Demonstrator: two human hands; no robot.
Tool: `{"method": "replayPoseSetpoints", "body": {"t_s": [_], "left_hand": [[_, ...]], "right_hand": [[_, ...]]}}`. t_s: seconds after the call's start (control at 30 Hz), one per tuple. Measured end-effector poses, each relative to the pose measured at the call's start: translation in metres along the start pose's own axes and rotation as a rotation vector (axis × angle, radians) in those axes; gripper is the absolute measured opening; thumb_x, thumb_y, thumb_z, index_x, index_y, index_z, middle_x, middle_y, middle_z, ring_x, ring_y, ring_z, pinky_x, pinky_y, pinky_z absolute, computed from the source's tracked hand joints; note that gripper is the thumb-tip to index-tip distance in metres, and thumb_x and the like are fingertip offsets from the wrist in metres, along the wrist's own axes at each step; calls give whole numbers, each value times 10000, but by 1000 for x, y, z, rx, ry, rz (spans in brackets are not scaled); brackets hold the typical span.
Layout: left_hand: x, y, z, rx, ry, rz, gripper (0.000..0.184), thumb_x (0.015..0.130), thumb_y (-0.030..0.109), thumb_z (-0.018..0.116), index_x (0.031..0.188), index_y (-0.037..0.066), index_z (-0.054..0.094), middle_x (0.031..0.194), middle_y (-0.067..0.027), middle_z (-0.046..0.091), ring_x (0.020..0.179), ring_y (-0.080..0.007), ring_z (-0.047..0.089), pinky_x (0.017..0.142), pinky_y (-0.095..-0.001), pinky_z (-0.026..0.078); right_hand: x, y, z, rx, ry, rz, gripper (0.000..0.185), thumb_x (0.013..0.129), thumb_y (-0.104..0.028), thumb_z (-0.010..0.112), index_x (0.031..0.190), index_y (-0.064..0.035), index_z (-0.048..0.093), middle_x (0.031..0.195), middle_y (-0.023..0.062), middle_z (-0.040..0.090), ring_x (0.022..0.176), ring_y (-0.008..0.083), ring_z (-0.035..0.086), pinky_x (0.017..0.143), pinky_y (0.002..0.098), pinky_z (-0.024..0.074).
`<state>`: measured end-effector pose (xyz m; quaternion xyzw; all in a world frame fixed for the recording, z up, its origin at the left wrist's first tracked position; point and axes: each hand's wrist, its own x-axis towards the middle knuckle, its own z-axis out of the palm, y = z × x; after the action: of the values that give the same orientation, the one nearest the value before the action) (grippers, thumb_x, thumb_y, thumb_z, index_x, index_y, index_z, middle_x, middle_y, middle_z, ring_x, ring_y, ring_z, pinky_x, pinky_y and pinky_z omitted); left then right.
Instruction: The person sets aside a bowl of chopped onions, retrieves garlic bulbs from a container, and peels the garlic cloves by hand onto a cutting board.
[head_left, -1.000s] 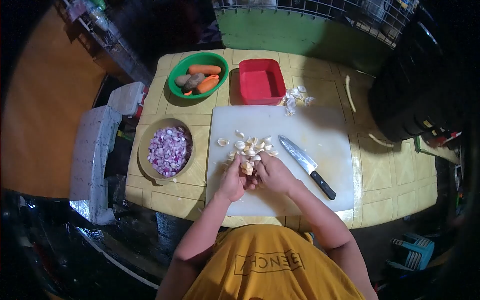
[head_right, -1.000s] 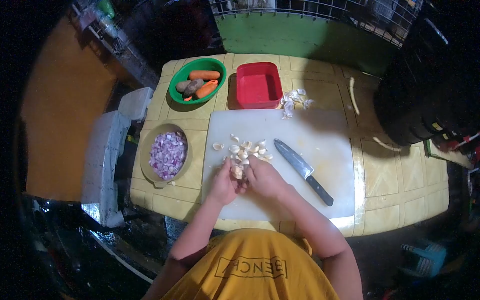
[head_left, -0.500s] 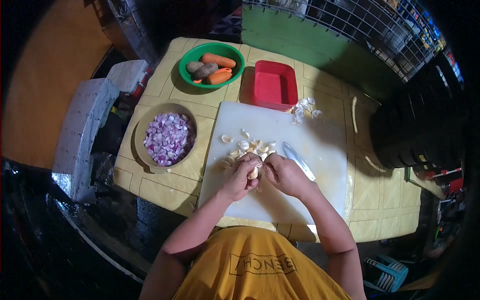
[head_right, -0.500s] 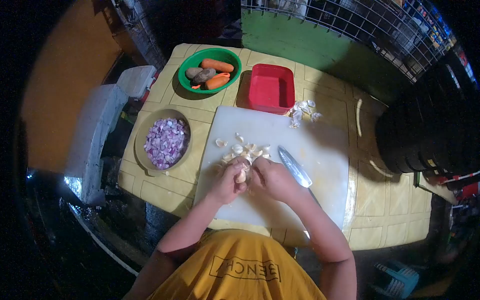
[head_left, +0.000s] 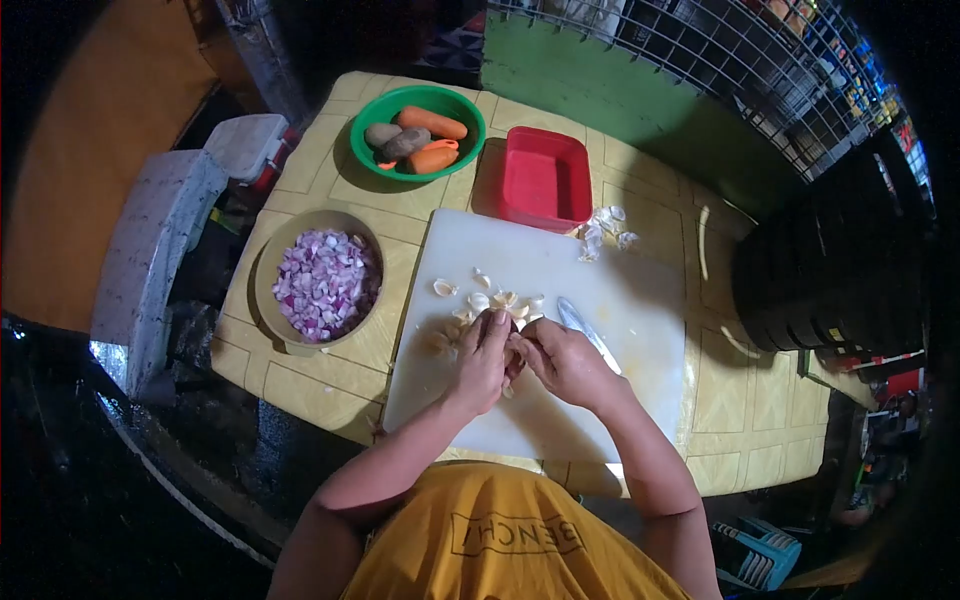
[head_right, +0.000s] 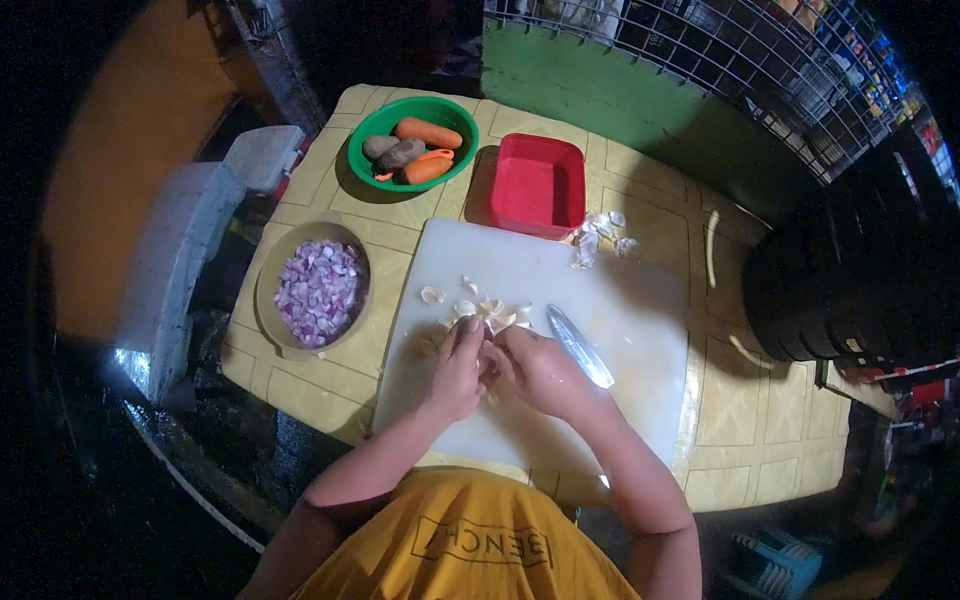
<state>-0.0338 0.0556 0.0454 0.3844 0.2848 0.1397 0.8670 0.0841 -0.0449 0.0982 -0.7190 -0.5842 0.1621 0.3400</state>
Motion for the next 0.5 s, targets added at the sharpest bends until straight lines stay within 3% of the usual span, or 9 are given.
{"method": "replayPoseSetpoints", "body": {"t_s": [0.07, 0.13, 0.2, 0.27, 0.3, 0.33, 0.37, 0.43, 0.5], "left_hand": [[-4, 7, 2, -49, 25, -44, 353, 1017, 471, 430, 1065, 135, 529, 856, -14, 578, 603, -75, 500, 438, -216, 351], [-3, 7, -4, -101, 49, -86, 361, 1027, 471, 405, 1024, 128, 514, 799, -12, 546, 521, -77, 461, 387, -207, 295], [3, -1, -19, -198, -224, -44, 366, 1016, 460, 428, 1084, 114, 530, 892, -40, 595, 562, -96, 501, 423, -213, 339], [0, 5, -18, -260, -184, -78, 359, 1006, 432, 441, 1140, 111, 530, 954, -47, 610, 635, -118, 541, 483, -230, 389], [-2, 8, -19, -319, -148, -117, 367, 996, 405, 455, 1196, 107, 531, 1015, -54, 625, 707, -139, 582, 544, -246, 439], [-2, 8, -21, -317, -138, -118, 367, 996, 405, 455, 1196, 107, 531, 1015, -54, 625, 707, -139, 582, 544, -246, 439], [-1, 6, -23, -382, -150, -105, 373, 987, 375, 456, 1238, 107, 520, 1052, -53, 624, 794, -159, 596, 616, -269, 463], [2, 1, -33, -458, -211, -78, 408, 980, 337, 450, 1322, 118, 495, 1160, -58, 605, 985, -190, 594, 766, -315, 489], [-6, 10, -24, -449, -144, -60, 435, 973, 344, 455, 1336, 107, 492, 1201, -63, 584, 1013, -194, 568, 806, -325, 465]], "right_hand": [[-3, 4, -6, 43, 8, 0, 111, 924, -101, 565, 934, 9, 554, 773, 176, 627, 636, 321, 632, 575, 387, 507], [-7, 17, -11, 183, 22, 204, 137, 912, -138, 596, 940, -4, 580, 806, 210, 623, 739, 366, 635, 664, 399, 506], [-5, 30, -21, 328, 154, 329, 124, 950, -107, 561, 936, 10, 601, 770, 134, 634, 698, 207, 618, 643, 337, 492], [9, 66, -42, 205, 321, 326, 128, 961, -86, 562, 919, 16, 626, 753, 80, 634, 678, 123, 568, 620, 305, 480], [20, 91, -55, 206, 402, 298, 137, 942, -95, 592, 889, 21, 639, 751, 120, 640, 651, 145, 568, 613, 317, 483], [28, 127, -68, -152, 472, 182, 150, 911, -117, 630, 882, 30, 646, 768, 165, 649, 641, 192, 590, 626, 342, 493], [37, 147, -83, -219, 429, 301, 165, 878, -132, 659, 883, 33, 651, 802, 200, 655, 675, 251, 639, 648, 368, 503], [46, 190, -88, -152, 459, 370, 151, 862, -128, 665, 897, 18, 668, 845, 194, 676, 741, 292, 668, 688, 380, 512], [50, 210, -86, -126, 463, 379, 148, 861, -131, 667, 908, 9, 677, 867, 193, 684, 768, 296, 676, 703, 378, 516]]}}
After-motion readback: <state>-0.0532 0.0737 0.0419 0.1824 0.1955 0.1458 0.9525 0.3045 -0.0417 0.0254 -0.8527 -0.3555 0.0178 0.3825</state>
